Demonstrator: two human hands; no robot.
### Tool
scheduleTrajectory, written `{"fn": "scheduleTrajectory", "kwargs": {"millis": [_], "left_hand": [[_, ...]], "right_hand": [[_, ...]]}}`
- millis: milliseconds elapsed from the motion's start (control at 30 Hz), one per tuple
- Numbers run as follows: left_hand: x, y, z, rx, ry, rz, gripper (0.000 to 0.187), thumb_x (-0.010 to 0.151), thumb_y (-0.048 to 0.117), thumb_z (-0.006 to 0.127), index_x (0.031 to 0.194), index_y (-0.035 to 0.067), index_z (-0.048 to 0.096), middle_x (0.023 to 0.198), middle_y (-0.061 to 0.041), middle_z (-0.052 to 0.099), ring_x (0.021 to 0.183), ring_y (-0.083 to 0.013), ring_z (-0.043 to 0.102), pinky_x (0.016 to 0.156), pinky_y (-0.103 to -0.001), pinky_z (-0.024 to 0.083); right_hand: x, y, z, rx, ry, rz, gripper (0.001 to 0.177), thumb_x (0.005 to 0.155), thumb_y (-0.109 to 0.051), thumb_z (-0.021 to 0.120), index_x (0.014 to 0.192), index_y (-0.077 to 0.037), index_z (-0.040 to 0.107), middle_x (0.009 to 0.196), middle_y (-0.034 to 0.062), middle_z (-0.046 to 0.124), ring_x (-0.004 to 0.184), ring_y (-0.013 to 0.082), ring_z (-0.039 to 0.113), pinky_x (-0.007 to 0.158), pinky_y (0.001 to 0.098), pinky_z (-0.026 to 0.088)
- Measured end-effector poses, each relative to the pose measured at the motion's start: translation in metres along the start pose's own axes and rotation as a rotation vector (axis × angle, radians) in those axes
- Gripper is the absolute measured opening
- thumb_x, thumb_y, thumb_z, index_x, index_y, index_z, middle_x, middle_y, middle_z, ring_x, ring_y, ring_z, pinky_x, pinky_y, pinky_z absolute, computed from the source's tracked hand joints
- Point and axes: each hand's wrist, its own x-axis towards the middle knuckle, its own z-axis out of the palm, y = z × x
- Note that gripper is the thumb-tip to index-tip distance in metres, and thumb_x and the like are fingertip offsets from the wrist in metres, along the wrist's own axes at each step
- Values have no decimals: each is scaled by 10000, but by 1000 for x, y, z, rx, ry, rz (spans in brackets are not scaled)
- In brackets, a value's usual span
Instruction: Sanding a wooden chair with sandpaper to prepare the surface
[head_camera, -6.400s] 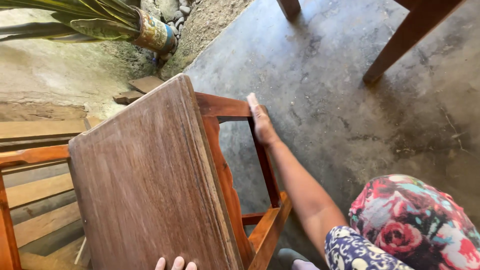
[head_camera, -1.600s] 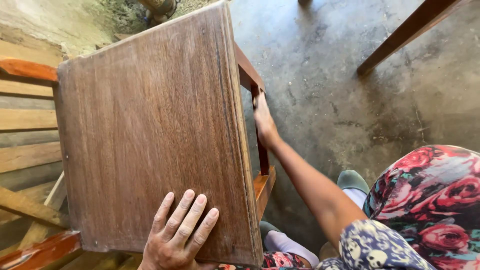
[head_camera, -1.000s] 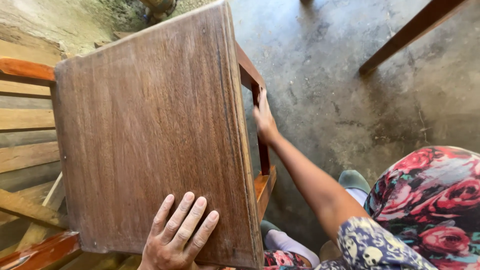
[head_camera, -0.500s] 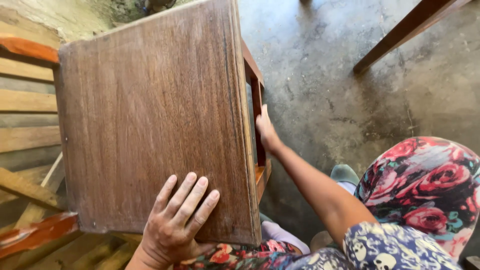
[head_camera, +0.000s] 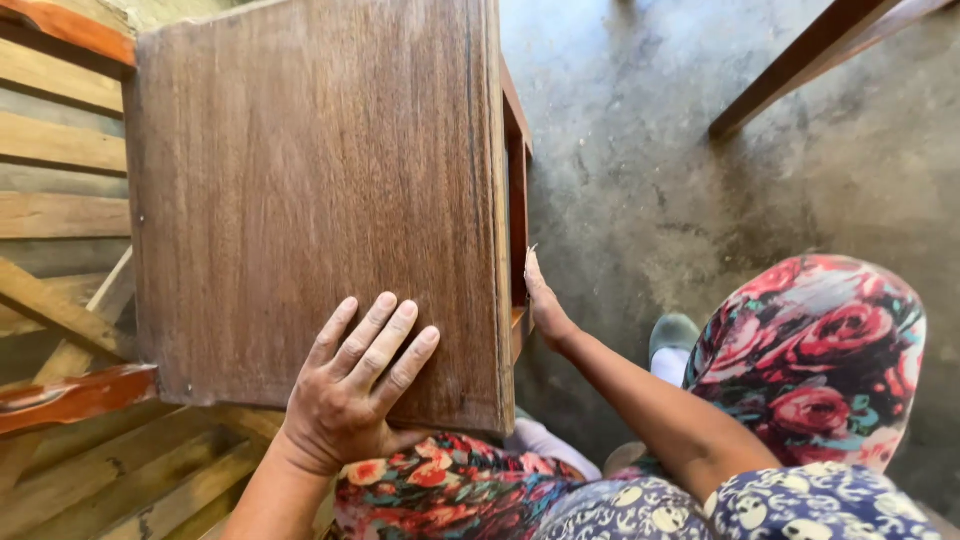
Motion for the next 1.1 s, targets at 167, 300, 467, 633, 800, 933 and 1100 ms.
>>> {"fn": "scheduleTrajectory", "kwargs": {"millis": [167, 300, 467, 633, 800, 933, 1100], "left_hand": [[1, 0, 2, 17, 15, 2, 927, 742, 721, 730, 1458, 150, 586, 1565, -122, 506, 1479, -315, 463, 1280, -546, 299], [5, -2, 1, 27, 16, -1, 904, 777, 728, 714, 1450, 136, 593, 1560, -126, 507, 1475, -326, 472, 1273, -552, 309], [2, 1, 2, 36, 27, 7, 851, 863, 743, 611, 1462, 139, 589, 1559, -132, 514, 1473, -327, 476, 1274, -545, 317], [1, 0, 2, 58, 5, 4, 896, 811, 736, 683, 1477, 146, 578, 1572, -129, 505, 1484, -324, 463, 1281, -537, 301], [7, 0, 18, 114, 267, 91, 869, 853, 796, 522, 1431, 160, 652, 1472, -145, 628, 1365, -349, 594, 1185, -562, 427], [9, 0, 18, 127, 276, 103, 857, 848, 767, 561, 1422, 139, 659, 1464, -164, 630, 1359, -362, 596, 1181, -560, 430], [7, -1, 23, 124, 259, 119, 893, 812, 757, 600, 1438, 122, 642, 1474, -182, 614, 1361, -382, 587, 1180, -576, 430]], "right_hand": [[-22, 42, -10, -286, -72, -205, 696, 1101, -312, 256, 1620, 62, -17, 1743, 186, -77, 1619, 287, -59, 1300, 397, 24], [3, 40, -10, -146, -33, -260, 664, 1120, -301, 248, 1626, 64, 23, 1744, 188, -46, 1619, 288, -39, 1299, 404, 31], [-22, 28, -11, -509, 283, -74, 589, 988, -289, 594, 1515, -49, 490, 1527, 166, 556, 1363, 296, 567, 1114, 375, 443], [15, 64, -39, -107, 305, 24, 456, 988, -140, 624, 1408, 34, 606, 1333, 105, 702, 1127, 158, 658, 980, 261, 512], [-55, 32, 1, -471, 667, 63, 323, 978, -205, 606, 1266, -153, 743, 1137, 183, 771, 1126, 392, 703, 989, 513, 558], [-116, 4, 55, -651, 209, -726, 500, 1086, -82, 355, 1519, 168, 361, 1596, 402, 301, 1480, 470, 332, 1242, 499, 259], [-135, -79, 82, -338, -37, -889, 922, 1041, -625, 145, 1629, 84, 140, 1702, 367, 16, 1575, 542, 23, 1294, 588, 65]]}}
